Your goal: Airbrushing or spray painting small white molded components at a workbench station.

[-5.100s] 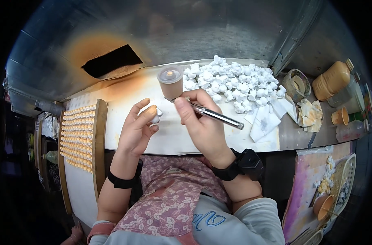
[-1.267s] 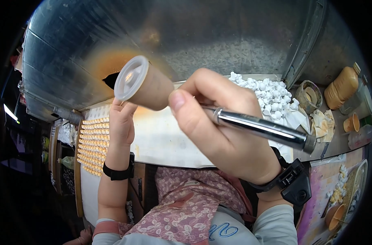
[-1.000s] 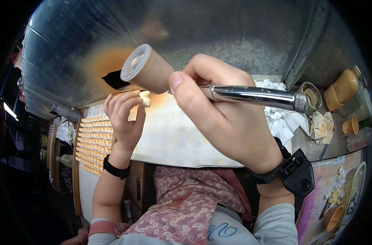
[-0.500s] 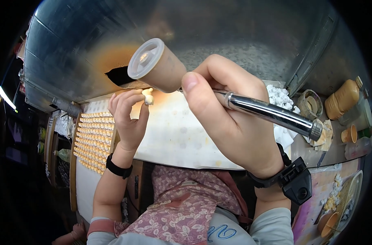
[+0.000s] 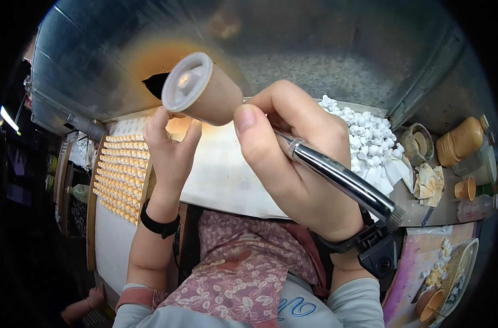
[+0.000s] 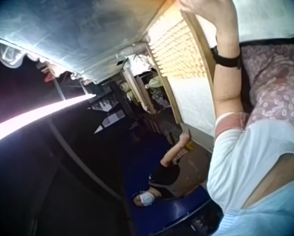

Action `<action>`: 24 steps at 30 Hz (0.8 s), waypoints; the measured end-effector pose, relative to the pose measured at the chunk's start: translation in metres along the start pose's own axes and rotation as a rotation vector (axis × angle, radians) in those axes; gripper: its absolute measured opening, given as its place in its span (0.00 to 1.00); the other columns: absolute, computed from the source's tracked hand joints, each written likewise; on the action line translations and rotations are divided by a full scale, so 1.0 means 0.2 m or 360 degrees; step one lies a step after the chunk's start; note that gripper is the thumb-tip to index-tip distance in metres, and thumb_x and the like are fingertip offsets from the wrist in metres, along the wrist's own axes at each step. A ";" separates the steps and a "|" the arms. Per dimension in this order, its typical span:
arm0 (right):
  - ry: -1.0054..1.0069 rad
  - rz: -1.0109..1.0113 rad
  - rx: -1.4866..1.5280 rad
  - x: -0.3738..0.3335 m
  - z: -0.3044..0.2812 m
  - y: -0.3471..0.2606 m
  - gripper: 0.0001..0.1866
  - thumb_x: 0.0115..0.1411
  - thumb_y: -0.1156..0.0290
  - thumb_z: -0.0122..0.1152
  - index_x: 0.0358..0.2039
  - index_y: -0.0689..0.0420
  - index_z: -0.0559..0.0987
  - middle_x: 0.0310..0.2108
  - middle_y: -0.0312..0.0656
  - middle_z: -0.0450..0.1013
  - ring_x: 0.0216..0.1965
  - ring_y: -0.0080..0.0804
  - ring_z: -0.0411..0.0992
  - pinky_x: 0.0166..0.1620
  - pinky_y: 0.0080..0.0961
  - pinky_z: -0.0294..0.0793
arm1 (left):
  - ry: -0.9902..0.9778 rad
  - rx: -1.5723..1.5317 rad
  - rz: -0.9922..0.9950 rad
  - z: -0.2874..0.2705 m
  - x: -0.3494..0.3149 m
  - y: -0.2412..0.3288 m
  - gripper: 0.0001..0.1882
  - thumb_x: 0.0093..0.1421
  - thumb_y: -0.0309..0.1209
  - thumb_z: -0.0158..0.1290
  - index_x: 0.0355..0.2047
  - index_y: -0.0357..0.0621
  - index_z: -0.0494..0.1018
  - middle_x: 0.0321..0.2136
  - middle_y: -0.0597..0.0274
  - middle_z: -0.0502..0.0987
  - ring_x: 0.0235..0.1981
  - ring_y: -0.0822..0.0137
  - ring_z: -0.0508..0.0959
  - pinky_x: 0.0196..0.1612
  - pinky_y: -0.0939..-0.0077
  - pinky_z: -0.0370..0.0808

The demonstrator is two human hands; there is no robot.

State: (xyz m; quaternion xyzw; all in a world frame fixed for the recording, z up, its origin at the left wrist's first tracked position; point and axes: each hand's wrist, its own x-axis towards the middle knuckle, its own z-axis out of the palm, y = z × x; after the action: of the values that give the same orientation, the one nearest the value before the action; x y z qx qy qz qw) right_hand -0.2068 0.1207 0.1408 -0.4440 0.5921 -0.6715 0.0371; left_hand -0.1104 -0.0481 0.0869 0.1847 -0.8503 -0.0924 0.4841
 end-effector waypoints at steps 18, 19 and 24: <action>0.0133 0.0077 0.0274 -0.01 -0.04 -0.05 0.10 0.54 0.69 0.49 0.24 0.64 0.70 0.14 0.32 0.62 0.16 0.12 0.57 0.19 0.12 0.54 | -0.0468 -0.2593 -0.1794 0.01 -0.04 -0.16 0.13 0.52 0.33 0.47 0.38 0.42 0.66 0.33 0.60 0.70 0.36 0.67 0.68 0.46 0.68 0.63; 0.0028 0.0079 0.0232 -0.03 -0.04 -0.05 0.10 0.54 0.69 0.49 0.24 0.64 0.70 0.14 0.31 0.62 0.16 0.12 0.57 0.19 0.13 0.54 | -0.0470 -0.2587 -0.1784 0.01 -0.05 -0.16 0.13 0.52 0.33 0.47 0.38 0.42 0.66 0.33 0.60 0.70 0.36 0.67 0.68 0.46 0.68 0.63; 0.0002 0.0240 0.0238 -0.05 -0.07 -0.02 0.10 0.55 0.69 0.48 0.24 0.64 0.70 0.15 0.32 0.62 0.17 0.12 0.56 0.19 0.13 0.54 | -0.0557 -0.2958 -0.1845 0.02 -0.08 -0.17 0.14 0.52 0.35 0.47 0.38 0.43 0.67 0.30 0.62 0.71 0.37 0.67 0.68 0.49 0.66 0.61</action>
State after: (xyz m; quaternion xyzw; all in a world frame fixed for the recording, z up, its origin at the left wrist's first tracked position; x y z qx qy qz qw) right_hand -0.2078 0.1382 0.1388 -0.3937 0.5721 -0.7094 0.1202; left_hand -0.0985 -0.0732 0.0615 0.1040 -0.2914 -0.9316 0.1908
